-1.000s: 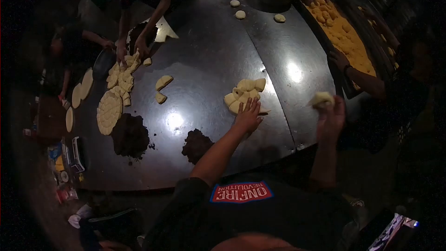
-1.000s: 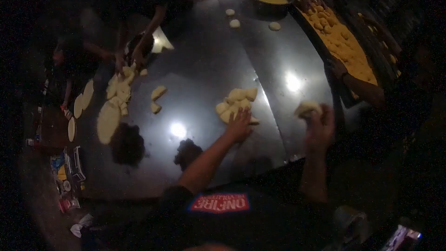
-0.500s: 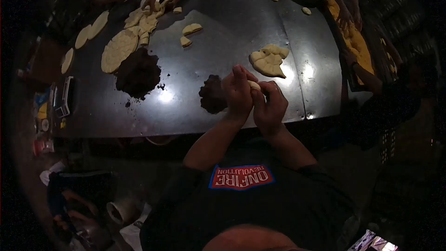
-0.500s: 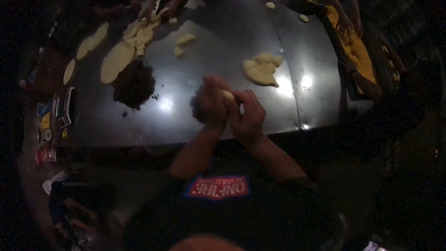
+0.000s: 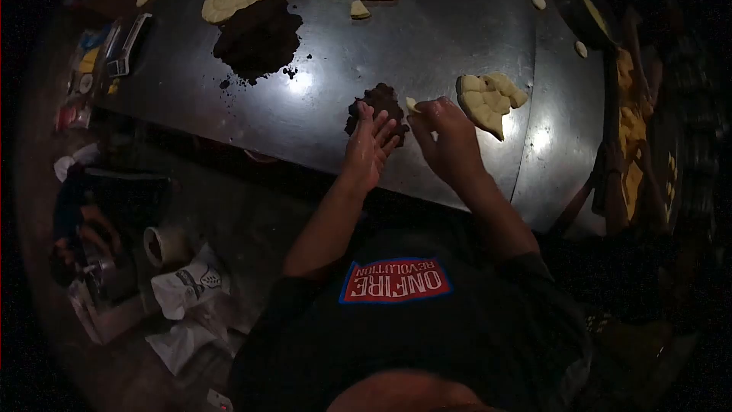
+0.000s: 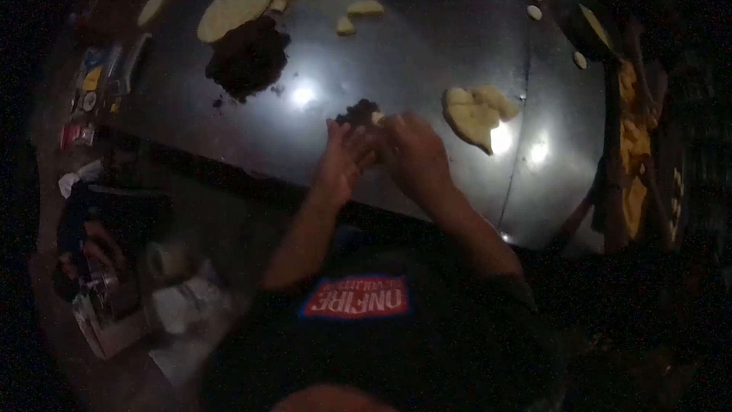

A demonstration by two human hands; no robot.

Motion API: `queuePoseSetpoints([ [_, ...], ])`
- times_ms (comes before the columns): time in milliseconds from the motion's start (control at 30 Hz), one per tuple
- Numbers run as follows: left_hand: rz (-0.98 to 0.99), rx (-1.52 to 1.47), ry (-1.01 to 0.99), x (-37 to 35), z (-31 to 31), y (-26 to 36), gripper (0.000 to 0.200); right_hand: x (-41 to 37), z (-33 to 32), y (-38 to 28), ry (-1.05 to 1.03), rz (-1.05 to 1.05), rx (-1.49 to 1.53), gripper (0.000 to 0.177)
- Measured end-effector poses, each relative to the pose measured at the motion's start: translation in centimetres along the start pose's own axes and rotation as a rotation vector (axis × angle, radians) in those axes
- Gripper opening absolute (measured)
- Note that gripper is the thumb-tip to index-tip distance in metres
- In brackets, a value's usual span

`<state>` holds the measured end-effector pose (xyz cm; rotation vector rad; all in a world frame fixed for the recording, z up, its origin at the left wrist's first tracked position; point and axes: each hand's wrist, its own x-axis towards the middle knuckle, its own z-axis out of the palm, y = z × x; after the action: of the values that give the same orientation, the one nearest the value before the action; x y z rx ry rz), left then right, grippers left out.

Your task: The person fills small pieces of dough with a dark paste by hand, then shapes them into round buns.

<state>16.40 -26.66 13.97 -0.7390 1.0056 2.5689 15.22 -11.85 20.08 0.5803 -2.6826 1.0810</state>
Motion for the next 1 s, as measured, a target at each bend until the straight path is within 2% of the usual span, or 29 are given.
queuePoseSetpoints([
  [33, 0.036, 0.003, 0.091, 0.9, 0.2, -1.0, 0.065, -0.5, 1.2, 1.6, -0.026, -0.006, 0.023, 0.015],
  [67, 0.026, 0.011, -0.093, 0.9, 0.5, -1.2, 0.055, -1.3, 2.7, 3.0, -0.09, -0.163, -0.095, 0.023],
  [100, 0.027, 0.013, -0.065, 1.2, 0.6, -1.7, 0.055, -1.9, 3.5, 3.7, -0.145, -0.32, -0.212, 0.032],
  [133, 0.079, 0.102, 0.065, 1.7, 0.5, -2.3, 0.052, -2.9, 3.9, 3.9, -0.243, -0.28, -0.075, 0.048],
  [167, 0.134, 0.188, 0.193, 2.4, 0.1, -2.8, 0.049, -2.6, 3.9, 5.4, -0.255, -0.288, -0.054, 0.048],
  [233, 0.2, 0.024, 0.251, 2.0, -1.2, -2.6, 0.037, -1.9, 4.3, 9.4, -0.313, -0.279, 0.429, 0.052],
  [267, 0.236, 0.055, 0.286, 1.4, -1.9, -2.3, 0.037, -1.3, 5.2, 12.1, -0.236, -0.335, 0.419, 0.051],
  [300, 0.267, 0.085, 0.323, 0.4, -2.8, -2.1, 0.038, 0.0, 5.3, 13.3, -0.25, -0.264, 0.3, 0.047],
  [367, 0.279, 0.1, 0.454, -1.1, -5.1, -2.4, 0.038, 1.9, 7.6, 16.1, -0.314, -0.287, 0.177, 0.044],
  [400, 0.327, 0.068, 0.441, -2.0, -5.2, -2.4, 0.037, 2.4, 8.7, 16.9, -0.312, -0.292, 0.187, 0.044],
  [467, 0.359, 0.059, 0.449, -3.6, -4.8, -2.6, 0.036, 2.8, 10.8, 17.9, -0.388, -0.468, 0.093, 0.042],
  [567, 0.393, 0.009, 0.423, -5.2, -4.9, -2.9, 0.037, 2.6, 13.2, 18.3, -0.437, -0.425, 0.004, 0.035],
  [633, 0.322, 0.04, 0.487, -5.8, -3.4, -2.5, 0.037, 2.8, 13.4, 17.5, -0.51, -0.4, -0.059, 0.032],
  [667, 0.341, 0.063, 0.444, -5.7, -3.7, -2.7, 0.036, 3.0, 13.2, 17.2, -0.58, -0.365, -0.126, 0.028],
  [800, 0.356, -0.009, 0.256, -5.9, -4.5, -1.9, 0.037, 3.4, 12.5, 15.9, -0.497, -0.397, -0.169, 0.018],
  [867, 0.379, -0.068, 0.133, -7.0, -4.7, -1.0, 0.038, 3.8, 12.1, 15.1, -0.704, -0.219, -0.282, 0.021],
  [900, 0.38, -0.067, 0.118, -7.7, -4.8, -0.6, 0.038, 3.4, 11.5, 14.6, -0.693, -0.216, -0.292, 0.021],
  [967, 0.381, -0.126, 0.118, -8.8, -5.2, 0.2, 0.039, 3.2, 9.5, 13.9, -0.727, 0.323, 0.014, 0.024],
  [1000, 0.383, -0.132, 0.106, -9.2, -5.9, 0.4, 0.039, 3.1, 8.4, 13.7, -0.828, 0.537, 0.224, 0.024],
])
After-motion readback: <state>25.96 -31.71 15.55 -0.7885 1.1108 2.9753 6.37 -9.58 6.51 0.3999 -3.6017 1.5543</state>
